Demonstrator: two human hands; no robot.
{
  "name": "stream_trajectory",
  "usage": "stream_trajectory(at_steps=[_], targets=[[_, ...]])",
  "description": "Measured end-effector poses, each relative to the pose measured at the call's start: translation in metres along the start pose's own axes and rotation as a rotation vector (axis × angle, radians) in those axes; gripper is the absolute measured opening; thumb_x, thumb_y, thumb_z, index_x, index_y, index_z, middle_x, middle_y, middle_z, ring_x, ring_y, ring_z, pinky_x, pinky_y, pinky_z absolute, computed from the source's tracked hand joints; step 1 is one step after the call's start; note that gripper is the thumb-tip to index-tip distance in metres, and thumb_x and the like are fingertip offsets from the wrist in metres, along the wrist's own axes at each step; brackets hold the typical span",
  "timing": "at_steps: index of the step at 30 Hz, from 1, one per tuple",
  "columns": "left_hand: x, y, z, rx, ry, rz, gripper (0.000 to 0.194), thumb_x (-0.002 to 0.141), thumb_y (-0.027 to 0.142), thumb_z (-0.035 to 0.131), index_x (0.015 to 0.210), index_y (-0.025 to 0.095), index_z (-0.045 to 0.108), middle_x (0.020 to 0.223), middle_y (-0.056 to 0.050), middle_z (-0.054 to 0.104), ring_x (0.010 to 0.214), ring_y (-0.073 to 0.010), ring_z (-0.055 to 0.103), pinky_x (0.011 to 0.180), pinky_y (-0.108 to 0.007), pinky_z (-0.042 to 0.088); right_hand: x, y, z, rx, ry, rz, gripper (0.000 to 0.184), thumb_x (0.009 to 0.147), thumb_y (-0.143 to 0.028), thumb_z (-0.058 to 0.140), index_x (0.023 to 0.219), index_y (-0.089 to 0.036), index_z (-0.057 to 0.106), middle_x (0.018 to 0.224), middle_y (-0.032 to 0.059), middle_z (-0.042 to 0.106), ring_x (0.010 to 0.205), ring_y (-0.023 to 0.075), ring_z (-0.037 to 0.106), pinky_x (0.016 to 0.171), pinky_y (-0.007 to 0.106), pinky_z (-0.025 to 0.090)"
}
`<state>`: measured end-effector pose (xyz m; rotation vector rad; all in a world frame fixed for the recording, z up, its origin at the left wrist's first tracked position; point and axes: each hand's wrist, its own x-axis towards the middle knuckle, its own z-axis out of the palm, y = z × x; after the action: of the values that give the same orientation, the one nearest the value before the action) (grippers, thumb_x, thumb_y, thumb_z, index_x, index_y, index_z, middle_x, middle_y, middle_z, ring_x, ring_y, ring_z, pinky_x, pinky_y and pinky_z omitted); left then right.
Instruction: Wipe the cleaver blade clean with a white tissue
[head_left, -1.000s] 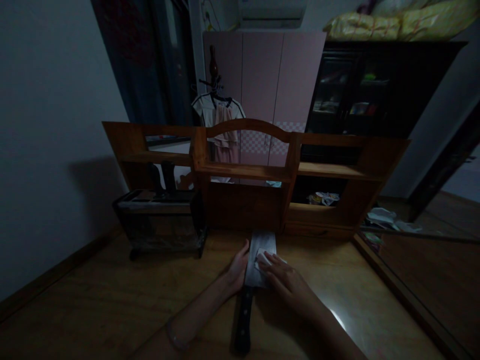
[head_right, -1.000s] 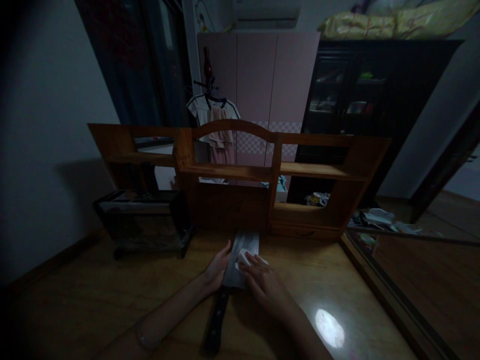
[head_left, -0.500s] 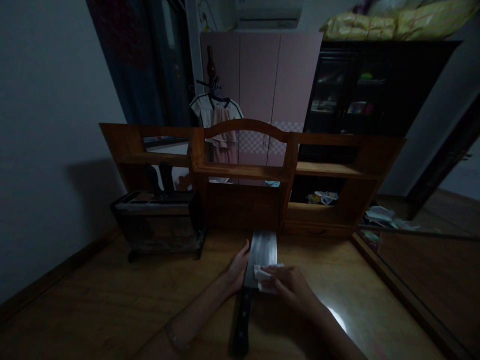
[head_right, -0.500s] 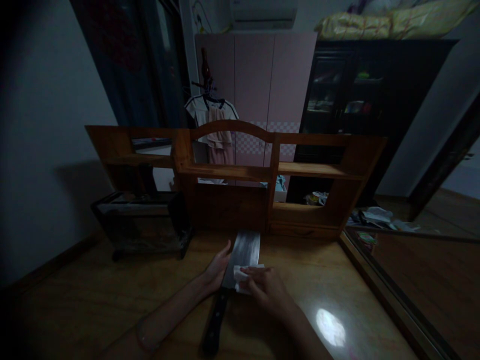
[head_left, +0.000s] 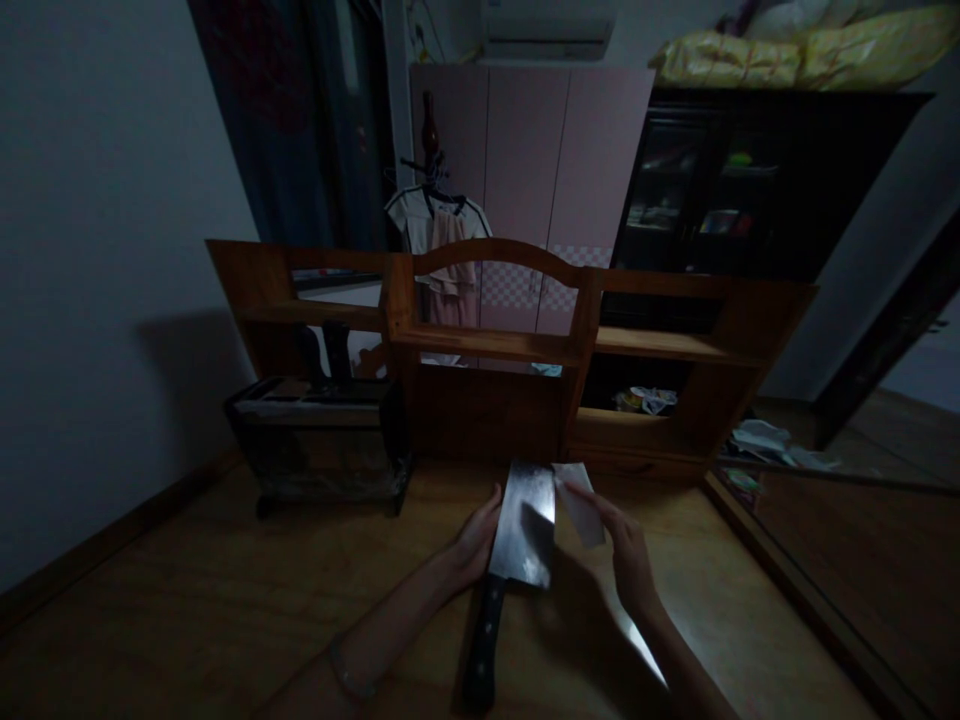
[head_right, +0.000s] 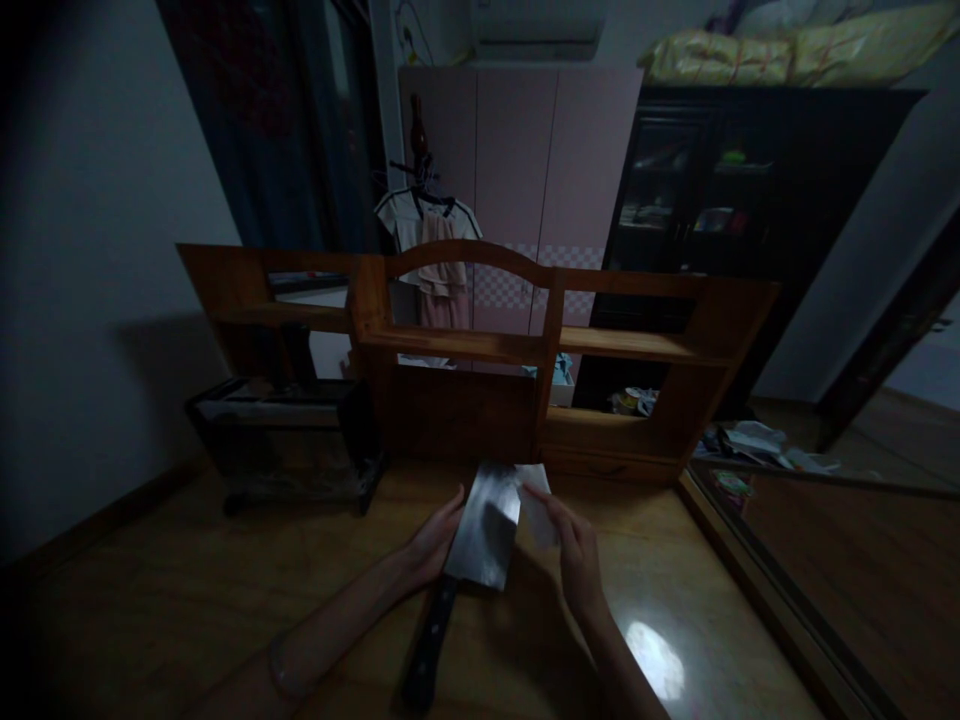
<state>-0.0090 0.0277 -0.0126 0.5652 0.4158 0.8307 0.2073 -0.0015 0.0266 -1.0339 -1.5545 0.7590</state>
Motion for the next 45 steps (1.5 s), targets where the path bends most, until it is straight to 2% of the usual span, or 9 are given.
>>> stream_trajectory(at_steps=[4, 8, 10, 16, 23, 26, 37, 41, 45], targets=[[0.002, -0.001, -0.006, -0.116, 0.003, 0.009, 0.057, 0.095, 0.056, 0.038, 0.116, 0.009, 0.063, 0.105, -0.016, 0.070, 0.100, -0.0283, 0.066, 0.096, -0.038, 0.042, -0.010, -0.011, 0.023, -0.096, -0.289, -0.054, 0.044, 0.099, -0.044, 0.038, 0.140, -0.031, 0.047, 0.147, 0.0010, 0.045, 0.136, 0.0255, 0.040, 0.114, 0.051, 0.028], [0.002, -0.001, -0.008, -0.194, 0.131, -0.033, 0.059, 0.092, 0.059, 0.040, 0.088, 0.006, 0.066, 0.082, -0.017, 0.071, 0.082, -0.0263, 0.069, 0.090, -0.037, 0.047, -0.021, -0.016, 0.046, -0.305, -0.627, -0.192, 0.047, 0.100, -0.039, 0.036, 0.147, -0.033, 0.034, 0.155, -0.0004, 0.030, 0.144, 0.0234, 0.024, 0.118, 0.052, 0.016], [0.002, 0.000, -0.008, -0.229, 0.204, -0.060, 0.061, 0.090, 0.063, 0.042, 0.079, 0.007, 0.064, 0.075, -0.017, 0.070, 0.076, -0.0266, 0.069, 0.086, -0.037, 0.049, -0.023, -0.015, 0.050, -0.381, -0.704, -0.248, 0.048, 0.101, -0.037, 0.036, 0.148, -0.032, 0.031, 0.156, 0.0004, 0.028, 0.145, 0.0232, 0.021, 0.119, 0.052, 0.014], [0.007, -0.002, -0.014, -0.243, 0.241, -0.031, 0.059, 0.088, 0.064, 0.047, 0.074, 0.008, 0.061, 0.070, -0.015, 0.069, 0.068, -0.0251, 0.069, 0.073, -0.034, 0.053, -0.019, -0.017, 0.047, -0.412, -0.704, -0.286, 0.045, 0.102, -0.034, 0.031, 0.147, -0.032, 0.032, 0.153, -0.0004, 0.034, 0.143, 0.0216, 0.027, 0.119, 0.050, 0.019], [0.008, 0.000, -0.013, -0.184, 0.246, 0.024, 0.060, 0.088, 0.065, 0.046, 0.098, 0.009, 0.064, 0.079, -0.013, 0.071, 0.067, -0.0239, 0.069, 0.066, -0.032, 0.052, -0.017, -0.022, 0.046, -0.390, -0.718, -0.297, 0.040, 0.102, -0.032, 0.030, 0.139, -0.034, 0.047, 0.148, -0.0025, 0.042, 0.141, 0.0196, 0.032, 0.119, 0.047, 0.021], [0.007, 0.001, -0.010, -0.166, 0.230, 0.012, 0.064, 0.086, 0.069, 0.043, 0.098, 0.010, 0.065, 0.078, -0.013, 0.071, 0.065, -0.0239, 0.068, 0.066, -0.032, 0.052, -0.015, -0.021, 0.045, -0.373, -0.712, -0.291, 0.039, 0.103, -0.032, 0.030, 0.135, -0.035, 0.052, 0.147, -0.0041, 0.044, 0.139, 0.0192, 0.035, 0.118, 0.046, 0.024], [0.006, -0.001, -0.011, -0.146, -0.034, 0.035, 0.075, 0.088, 0.070, 0.033, 0.116, 0.006, 0.061, 0.108, -0.023, 0.067, 0.098, -0.0339, 0.065, 0.092, -0.046, 0.044, -0.010, -0.005, 0.028, -0.356, -0.596, -0.198, 0.036, 0.098, -0.029, 0.038, 0.116, -0.028, 0.069, 0.134, 0.0031, 0.059, 0.128, 0.0236, 0.051, 0.111, 0.047, 0.034], [0.005, 0.000, -0.011, -0.167, -0.071, 0.042, 0.078, 0.088, 0.071, 0.032, 0.116, 0.004, 0.061, 0.113, -0.025, 0.065, 0.108, -0.0358, 0.061, 0.098, -0.048, 0.039, -0.007, -0.007, 0.018, -0.371, -0.554, -0.124, 0.035, 0.096, -0.032, 0.042, 0.117, -0.025, 0.069, 0.125, 0.0060, 0.065, 0.121, 0.0261, 0.058, 0.104, 0.044, 0.043], [0.003, 0.001, -0.009, -0.159, -0.079, 0.025, 0.079, 0.088, 0.071, 0.031, 0.116, 0.004, 0.061, 0.112, -0.024, 0.066, 0.109, -0.0359, 0.060, 0.100, -0.048, 0.037, -0.003, -0.001, 0.003, -0.439, -0.529, -0.122, 0.038, 0.096, -0.032, 0.039, 0.107, -0.025, 0.074, 0.115, 0.0066, 0.071, 0.109, 0.0266, 0.065, 0.093, 0.039, 0.051]])
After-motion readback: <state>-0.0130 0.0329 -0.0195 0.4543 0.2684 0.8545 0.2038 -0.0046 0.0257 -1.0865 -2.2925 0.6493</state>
